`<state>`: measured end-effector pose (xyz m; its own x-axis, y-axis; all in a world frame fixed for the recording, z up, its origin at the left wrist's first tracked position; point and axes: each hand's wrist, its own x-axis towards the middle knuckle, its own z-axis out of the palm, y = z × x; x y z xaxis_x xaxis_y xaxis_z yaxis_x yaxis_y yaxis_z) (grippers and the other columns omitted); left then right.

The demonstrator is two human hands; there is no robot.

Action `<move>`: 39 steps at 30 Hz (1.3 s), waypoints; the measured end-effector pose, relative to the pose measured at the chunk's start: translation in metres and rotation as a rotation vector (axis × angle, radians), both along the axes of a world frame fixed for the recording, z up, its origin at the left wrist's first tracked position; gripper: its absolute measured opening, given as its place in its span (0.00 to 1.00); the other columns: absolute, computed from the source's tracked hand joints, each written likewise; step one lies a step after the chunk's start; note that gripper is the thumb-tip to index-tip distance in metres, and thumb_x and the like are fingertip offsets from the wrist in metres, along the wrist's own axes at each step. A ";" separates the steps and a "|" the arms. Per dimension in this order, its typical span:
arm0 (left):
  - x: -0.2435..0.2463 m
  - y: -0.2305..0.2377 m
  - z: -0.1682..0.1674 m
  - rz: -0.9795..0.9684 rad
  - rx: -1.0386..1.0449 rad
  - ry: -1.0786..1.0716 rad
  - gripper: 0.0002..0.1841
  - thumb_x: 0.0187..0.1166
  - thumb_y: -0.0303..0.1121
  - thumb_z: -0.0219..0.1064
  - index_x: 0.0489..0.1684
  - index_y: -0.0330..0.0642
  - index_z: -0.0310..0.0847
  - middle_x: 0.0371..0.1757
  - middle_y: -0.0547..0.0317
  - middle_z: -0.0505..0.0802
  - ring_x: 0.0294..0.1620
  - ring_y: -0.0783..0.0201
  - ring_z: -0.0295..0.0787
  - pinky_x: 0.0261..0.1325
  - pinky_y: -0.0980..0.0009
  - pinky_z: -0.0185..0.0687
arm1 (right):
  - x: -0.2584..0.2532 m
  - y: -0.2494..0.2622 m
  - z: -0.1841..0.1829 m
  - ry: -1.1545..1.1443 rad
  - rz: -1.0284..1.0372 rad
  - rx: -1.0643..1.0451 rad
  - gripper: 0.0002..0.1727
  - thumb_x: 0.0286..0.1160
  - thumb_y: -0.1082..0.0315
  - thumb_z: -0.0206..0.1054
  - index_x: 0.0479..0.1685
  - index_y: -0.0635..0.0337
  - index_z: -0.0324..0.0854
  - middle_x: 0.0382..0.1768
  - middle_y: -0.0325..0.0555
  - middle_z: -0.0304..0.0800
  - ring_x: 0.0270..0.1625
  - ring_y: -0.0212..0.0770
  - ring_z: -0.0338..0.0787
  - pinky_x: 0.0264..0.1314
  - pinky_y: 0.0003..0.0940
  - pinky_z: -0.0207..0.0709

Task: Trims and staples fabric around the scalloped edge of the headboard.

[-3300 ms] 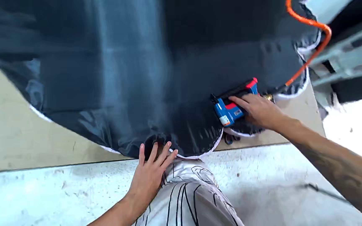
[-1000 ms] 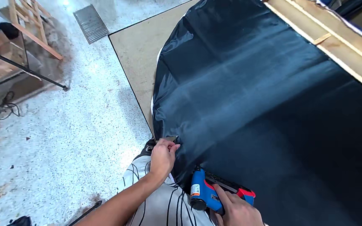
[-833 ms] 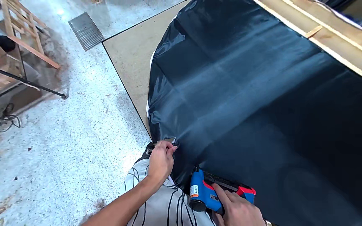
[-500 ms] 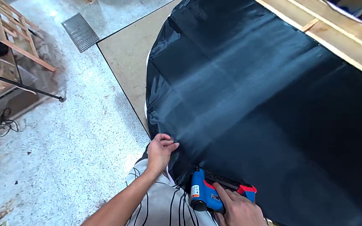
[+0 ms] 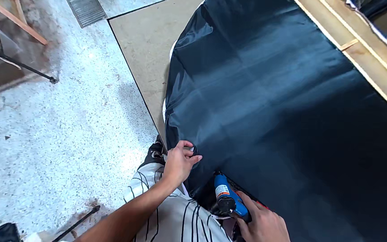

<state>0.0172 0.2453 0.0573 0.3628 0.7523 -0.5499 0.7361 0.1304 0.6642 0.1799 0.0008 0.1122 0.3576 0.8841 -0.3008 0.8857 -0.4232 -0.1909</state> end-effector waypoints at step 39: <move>-0.016 -0.014 -0.051 0.075 0.237 -0.385 0.12 0.79 0.48 0.73 0.36 0.51 0.92 0.56 0.67 0.88 0.61 0.71 0.84 0.65 0.70 0.85 | 0.007 0.095 0.016 -0.006 -0.016 0.082 0.27 0.71 0.36 0.65 0.51 0.47 0.92 0.24 0.30 0.91 0.24 0.29 0.88 0.23 0.37 0.82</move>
<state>0.0009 0.2310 0.0067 0.4468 0.8730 -0.1953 0.4242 -0.0146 0.9054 0.1871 0.0955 0.1277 0.3738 0.8997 -0.2255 0.8800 -0.4209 -0.2203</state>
